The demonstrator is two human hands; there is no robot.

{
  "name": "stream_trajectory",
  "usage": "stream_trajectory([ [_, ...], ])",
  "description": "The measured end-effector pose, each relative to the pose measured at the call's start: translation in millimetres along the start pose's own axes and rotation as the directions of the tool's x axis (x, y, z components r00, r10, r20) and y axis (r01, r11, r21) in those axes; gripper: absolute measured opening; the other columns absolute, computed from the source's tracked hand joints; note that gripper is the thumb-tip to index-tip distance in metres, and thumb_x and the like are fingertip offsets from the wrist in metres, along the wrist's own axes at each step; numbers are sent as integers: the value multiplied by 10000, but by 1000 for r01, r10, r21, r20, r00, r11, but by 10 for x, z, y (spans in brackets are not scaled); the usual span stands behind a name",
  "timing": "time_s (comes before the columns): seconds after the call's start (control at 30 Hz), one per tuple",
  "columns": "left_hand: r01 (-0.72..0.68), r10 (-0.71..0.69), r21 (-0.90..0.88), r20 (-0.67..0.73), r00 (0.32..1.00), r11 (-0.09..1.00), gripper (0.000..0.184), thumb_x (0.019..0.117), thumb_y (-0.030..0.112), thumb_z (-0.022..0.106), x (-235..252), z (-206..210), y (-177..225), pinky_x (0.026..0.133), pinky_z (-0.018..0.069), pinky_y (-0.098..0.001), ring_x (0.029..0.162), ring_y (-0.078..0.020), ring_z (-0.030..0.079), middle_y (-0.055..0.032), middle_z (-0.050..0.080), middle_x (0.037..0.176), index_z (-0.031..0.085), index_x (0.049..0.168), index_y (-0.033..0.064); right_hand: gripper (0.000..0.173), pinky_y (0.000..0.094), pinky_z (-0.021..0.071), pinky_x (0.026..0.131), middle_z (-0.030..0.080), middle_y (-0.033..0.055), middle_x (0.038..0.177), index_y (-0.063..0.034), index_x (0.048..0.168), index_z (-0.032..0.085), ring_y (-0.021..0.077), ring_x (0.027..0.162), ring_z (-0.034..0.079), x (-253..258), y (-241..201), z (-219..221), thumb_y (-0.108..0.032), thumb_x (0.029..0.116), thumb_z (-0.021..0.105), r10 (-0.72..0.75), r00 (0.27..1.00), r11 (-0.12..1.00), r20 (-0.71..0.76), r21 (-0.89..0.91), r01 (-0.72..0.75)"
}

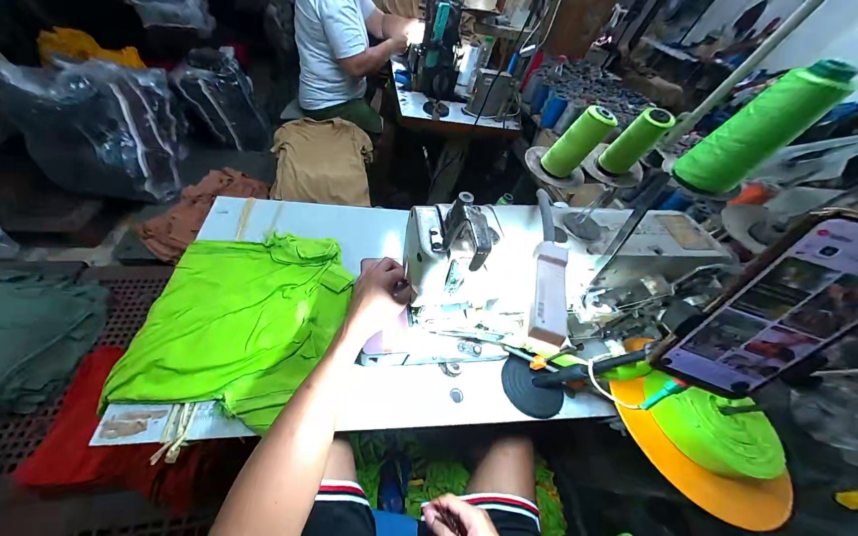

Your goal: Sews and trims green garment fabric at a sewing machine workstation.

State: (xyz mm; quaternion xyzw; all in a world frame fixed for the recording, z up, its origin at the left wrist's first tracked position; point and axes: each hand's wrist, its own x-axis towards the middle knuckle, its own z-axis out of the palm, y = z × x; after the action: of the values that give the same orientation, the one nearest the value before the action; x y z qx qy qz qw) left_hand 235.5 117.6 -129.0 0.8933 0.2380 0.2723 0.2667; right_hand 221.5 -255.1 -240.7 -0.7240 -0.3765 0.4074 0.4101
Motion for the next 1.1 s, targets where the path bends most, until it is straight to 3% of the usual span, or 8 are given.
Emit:
stream_trajectory([
  [0.2,-3,3,5,-59,998,1000,170,899,266,719,-19,75,-70,932,523,-480,1127,-213,616,-6,688,1134,784,1018,164,181,224,585,693,744,-13,896,-90,1096,748,30,752,677,523,-503,-418,-207,978,677,-318,922,940,-220,-201,277],
  [0.3,-24,24,3,-55,998,1000,148,899,252,714,-16,70,-82,944,516,-470,1136,-211,613,-11,690,1122,782,983,150,313,276,601,733,747,-31,980,-141,1224,732,44,809,684,749,-727,-565,-305,961,683,-403,872,881,-278,-375,288],
  [0.37,-33,33,0,-59,998,999,149,904,257,708,-12,68,-86,940,516,-465,1138,-216,611,-12,692,1111,785,973,150,443,299,585,688,727,-25,992,-165,1323,686,62,773,651,885,-891,-615,-401,948,685,-450,845,825,-288,-495,271],
  [0.43,-46,46,-1,-69,997,999,162,907,268,699,-11,68,-90,939,505,-462,1128,-220,607,-13,694,1093,788,961,144,556,308,579,677,698,0,966,-113,1371,625,80,759,635,981,-1078,-620,-468,948,682,-475,832,796,-286,-543,268],
  [0.6,-31,31,4,-81,996,1000,185,898,313,704,-7,60,-64,925,498,-460,1130,-236,595,-14,694,1075,786,897,147,379,256,588,709,703,34,973,-21,1300,604,71,770,664,1135,-1274,-582,-261,1006,590,-478,832,817,-283,-491,303],
  [0.77,16,-18,-37,-49,999,999,175,937,288,697,3,22,-66,906,510,-452,1102,-233,608,-35,687,1060,784,968,139,385,250,585,755,696,37,1016,-40,1311,601,69,835,669,1137,-1204,-488,-272,1004,595,-465,832,835,-302,-462,299],
  [0.9,163,-200,-238,-144,969,958,223,1037,250,570,-159,-52,15,883,573,-429,954,-187,693,-70,711,1028,695,1125,88,400,283,598,744,713,8,1031,-97,1331,631,73,828,675,1080,-1153,-462,-321,1001,597,-477,799,829,-365,-490,271],
  [1.1,43,-289,-410,-562,775,911,253,939,99,694,-843,-11,361,773,611,-274,838,-103,706,-94,722,965,648,1139,-49,341,358,608,784,740,39,1058,-100,1242,717,149,900,716,1360,-1322,-339,-303,995,598,-655,594,698,-467,-675,239],
])
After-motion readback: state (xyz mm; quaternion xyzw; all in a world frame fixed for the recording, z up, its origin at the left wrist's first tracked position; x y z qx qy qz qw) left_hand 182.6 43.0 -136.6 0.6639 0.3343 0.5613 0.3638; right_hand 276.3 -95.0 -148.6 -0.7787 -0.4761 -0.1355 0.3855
